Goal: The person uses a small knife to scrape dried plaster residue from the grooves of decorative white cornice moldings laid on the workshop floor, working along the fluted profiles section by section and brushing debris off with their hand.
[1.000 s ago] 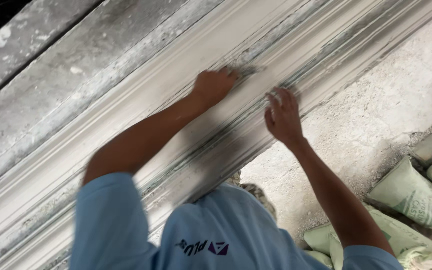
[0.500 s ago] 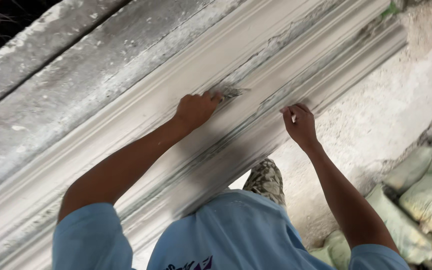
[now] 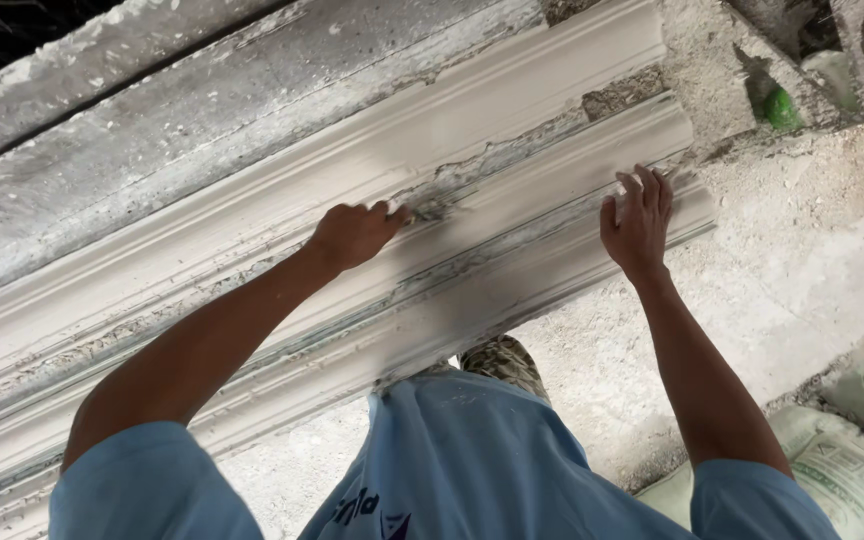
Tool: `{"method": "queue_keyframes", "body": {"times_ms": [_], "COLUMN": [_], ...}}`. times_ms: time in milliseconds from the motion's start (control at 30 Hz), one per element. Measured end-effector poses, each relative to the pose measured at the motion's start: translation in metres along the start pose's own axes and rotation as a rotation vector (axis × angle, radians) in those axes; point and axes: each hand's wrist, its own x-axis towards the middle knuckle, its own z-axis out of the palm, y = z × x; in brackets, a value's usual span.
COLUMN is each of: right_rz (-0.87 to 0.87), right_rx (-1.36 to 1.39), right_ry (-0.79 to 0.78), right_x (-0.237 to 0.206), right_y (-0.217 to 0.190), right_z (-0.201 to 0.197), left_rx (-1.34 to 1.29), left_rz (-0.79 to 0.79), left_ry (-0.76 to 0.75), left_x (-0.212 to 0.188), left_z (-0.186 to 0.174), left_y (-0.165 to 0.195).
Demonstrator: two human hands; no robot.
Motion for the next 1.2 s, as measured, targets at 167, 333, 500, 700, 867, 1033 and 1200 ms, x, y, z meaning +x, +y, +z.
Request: {"method": "queue_keyframes", "body": {"times_ms": [167,333,500,700,867,1033,1200], "right_rz": [0.122,0.116,0.156,0.215,0.213,0.213,0.230], "right_rx": [0.011,-0.004,0.021,0.049,0.101,0.060,0.041], "right_ry": [-0.032,-0.024,-0.049,-0.091,-0.055,-0.061,-0.073], "right_x": [0.009,0.008,0.009,0.010,0.009,0.010,0.010], "right_y": [0.019,0.023,0.024,0.022,0.018,0.017,0.015], "right_z": [0.016,0.016,0.011,0.008,0.003,0.005,0.010], "left_rx": [-0.032,-0.013,-0.017,-0.091,-0.088,-0.062,-0.025], "left_rz": [-0.038,0.010,0.054,0.101,0.067,0.053,-0.006], "left_ry": [-0.132,0.046,0.005,0.055,-0.039,-0.132,-0.424], "left_x": [0.076,0.189,0.177,0.217,0.266,0.157,0.063], "left_z": [0.002,-0.011,-0.032,-0.029,-0.022,-0.029,-0.032], "left_y": [0.023,0.069,0.063,0.075,0.084,0.052,0.029]}}
